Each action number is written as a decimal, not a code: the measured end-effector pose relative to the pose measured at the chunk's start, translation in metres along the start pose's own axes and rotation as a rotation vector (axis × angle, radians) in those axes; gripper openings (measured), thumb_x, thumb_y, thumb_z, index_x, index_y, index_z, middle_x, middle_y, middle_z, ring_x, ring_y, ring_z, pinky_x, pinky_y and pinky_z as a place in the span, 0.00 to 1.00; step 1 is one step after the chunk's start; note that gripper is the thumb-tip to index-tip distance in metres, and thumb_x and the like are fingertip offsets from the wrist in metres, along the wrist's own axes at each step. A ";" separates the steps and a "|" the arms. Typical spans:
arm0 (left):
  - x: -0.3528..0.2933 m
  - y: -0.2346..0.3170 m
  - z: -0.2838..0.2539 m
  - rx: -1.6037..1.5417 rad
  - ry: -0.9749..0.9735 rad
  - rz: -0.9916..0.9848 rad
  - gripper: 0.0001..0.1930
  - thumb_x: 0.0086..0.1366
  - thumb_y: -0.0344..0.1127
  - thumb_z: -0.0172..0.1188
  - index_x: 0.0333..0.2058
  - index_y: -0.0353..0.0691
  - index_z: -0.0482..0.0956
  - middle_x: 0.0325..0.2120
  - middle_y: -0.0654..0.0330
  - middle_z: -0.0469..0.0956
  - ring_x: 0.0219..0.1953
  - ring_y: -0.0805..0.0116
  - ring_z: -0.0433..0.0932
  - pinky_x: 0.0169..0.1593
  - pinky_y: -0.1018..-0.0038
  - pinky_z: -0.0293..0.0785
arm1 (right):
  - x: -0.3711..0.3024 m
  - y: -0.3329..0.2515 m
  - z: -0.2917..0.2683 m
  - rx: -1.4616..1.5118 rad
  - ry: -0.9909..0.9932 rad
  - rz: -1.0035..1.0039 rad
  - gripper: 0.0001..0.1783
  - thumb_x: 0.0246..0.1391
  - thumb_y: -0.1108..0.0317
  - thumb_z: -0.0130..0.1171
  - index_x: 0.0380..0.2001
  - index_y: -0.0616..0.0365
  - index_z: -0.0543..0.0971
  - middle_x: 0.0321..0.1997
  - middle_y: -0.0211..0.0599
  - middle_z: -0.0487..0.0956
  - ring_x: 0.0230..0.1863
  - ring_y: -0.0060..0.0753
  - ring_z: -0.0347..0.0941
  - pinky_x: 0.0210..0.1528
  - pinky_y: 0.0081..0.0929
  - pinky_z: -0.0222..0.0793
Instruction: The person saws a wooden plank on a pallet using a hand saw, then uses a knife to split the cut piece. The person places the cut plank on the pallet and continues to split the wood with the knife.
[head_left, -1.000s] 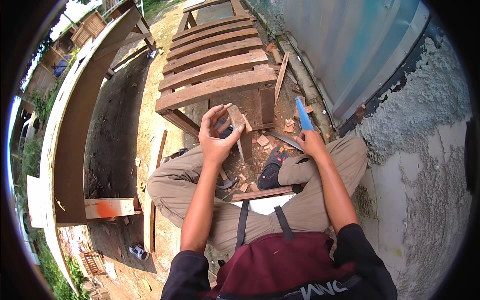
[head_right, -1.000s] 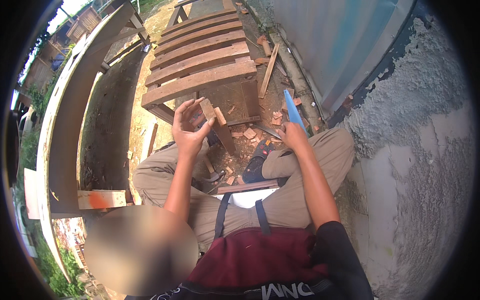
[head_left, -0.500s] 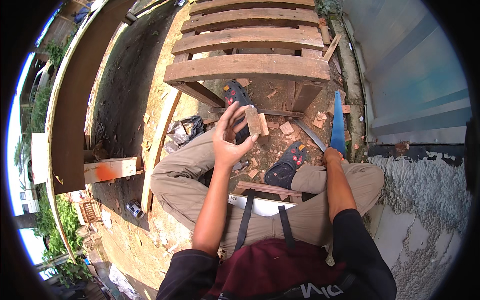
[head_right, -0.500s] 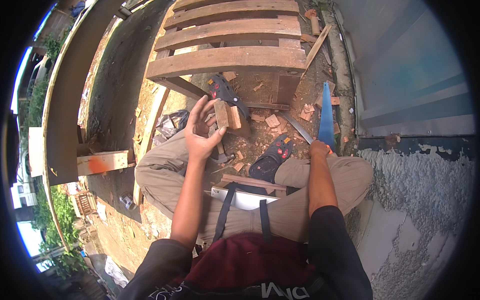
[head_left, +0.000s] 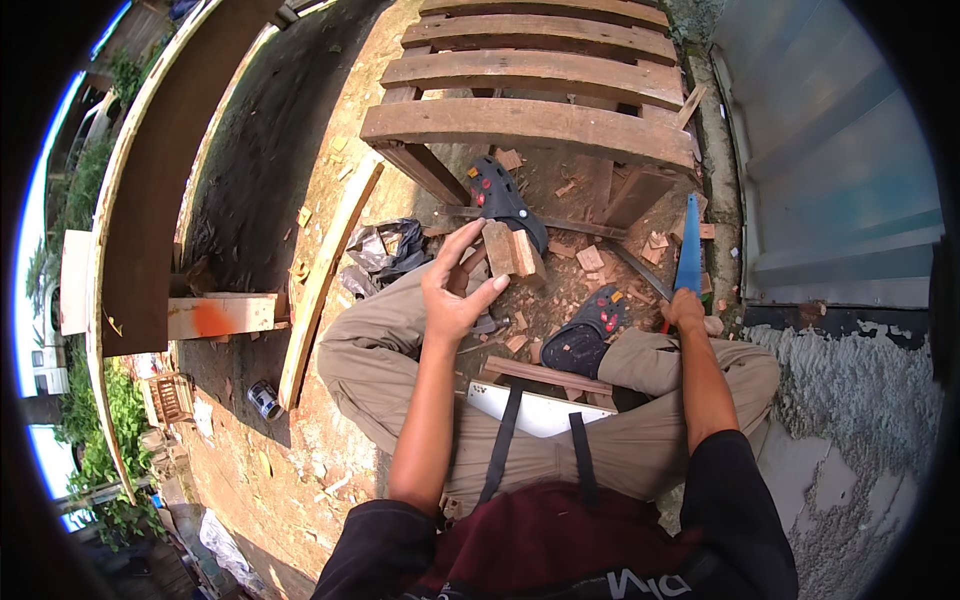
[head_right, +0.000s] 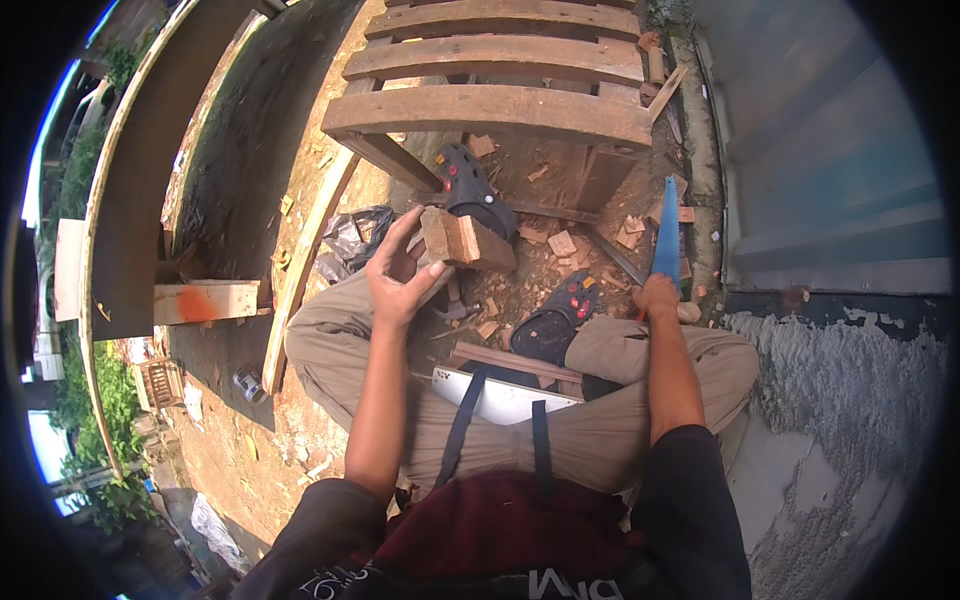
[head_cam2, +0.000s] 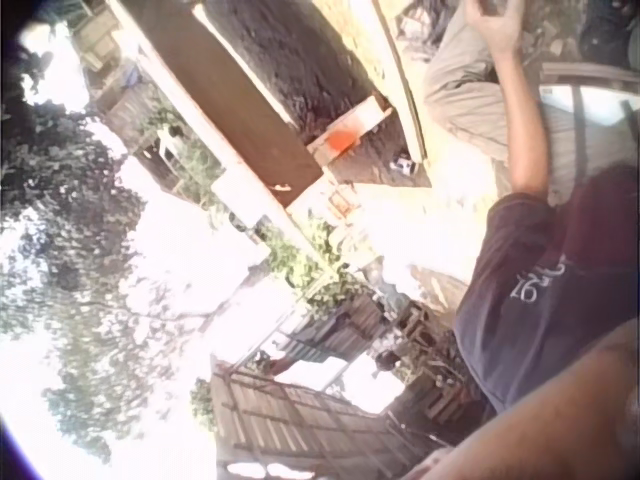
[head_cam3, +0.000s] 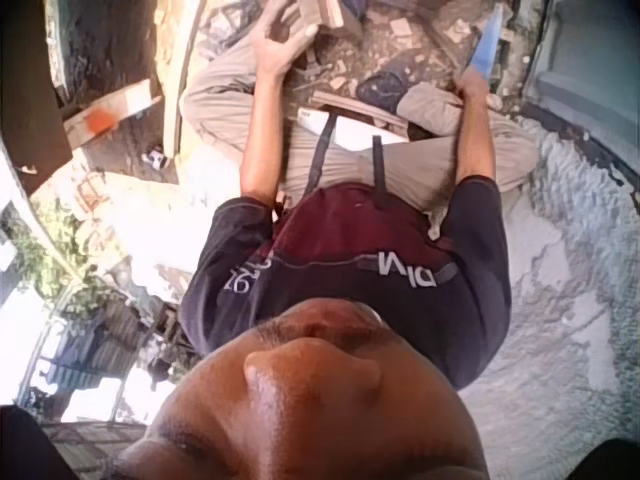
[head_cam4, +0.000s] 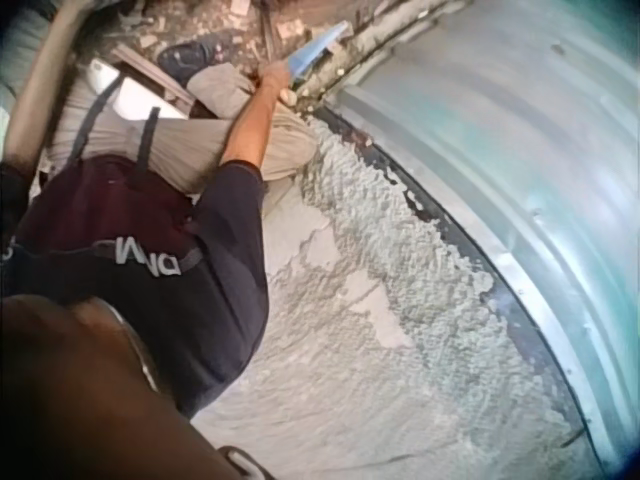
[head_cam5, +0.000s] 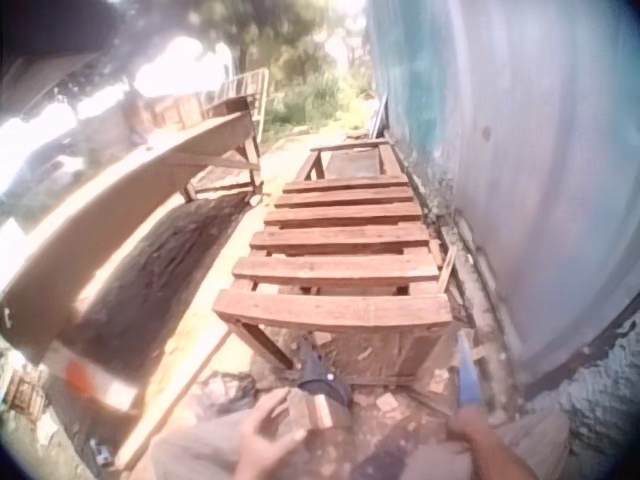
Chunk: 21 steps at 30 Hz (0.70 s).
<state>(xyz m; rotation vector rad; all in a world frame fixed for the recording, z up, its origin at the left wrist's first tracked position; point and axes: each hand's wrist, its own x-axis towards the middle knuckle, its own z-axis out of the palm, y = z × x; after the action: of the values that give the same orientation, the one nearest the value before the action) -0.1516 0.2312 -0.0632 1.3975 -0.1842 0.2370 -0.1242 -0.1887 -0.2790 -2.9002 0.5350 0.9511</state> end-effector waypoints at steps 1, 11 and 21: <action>0.000 0.001 -0.002 -0.019 -0.010 -0.008 0.36 0.52 0.24 0.73 0.62 0.29 0.71 0.61 0.50 0.68 0.64 0.60 0.70 0.68 0.60 0.68 | -0.008 0.005 -0.010 0.034 0.057 -0.070 0.35 0.57 0.44 0.61 0.53 0.67 0.77 0.57 0.58 0.78 0.59 0.56 0.75 0.59 0.44 0.73; -0.008 -0.005 0.006 0.049 -0.024 0.055 0.37 0.51 0.27 0.77 0.61 0.33 0.73 0.61 0.53 0.69 0.62 0.62 0.71 0.66 0.63 0.69 | -0.222 0.029 -0.141 0.343 -0.031 -0.130 0.24 0.57 0.54 0.65 0.33 0.71 0.80 0.25 0.48 0.81 0.29 0.44 0.81 0.39 0.42 0.79; -0.021 0.003 0.019 0.091 -0.046 0.016 0.36 0.56 0.28 0.73 0.62 0.27 0.67 0.62 0.49 0.68 0.66 0.59 0.67 0.70 0.56 0.64 | -0.332 -0.156 -0.109 1.038 0.408 -0.721 0.09 0.60 0.71 0.63 0.35 0.64 0.75 0.26 0.47 0.81 0.26 0.42 0.82 0.29 0.34 0.73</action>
<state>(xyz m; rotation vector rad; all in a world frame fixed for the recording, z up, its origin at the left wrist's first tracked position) -0.1726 0.2123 -0.0626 1.4928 -0.2248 0.2284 -0.2597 0.0443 -0.0079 -2.0046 -0.0606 -0.0618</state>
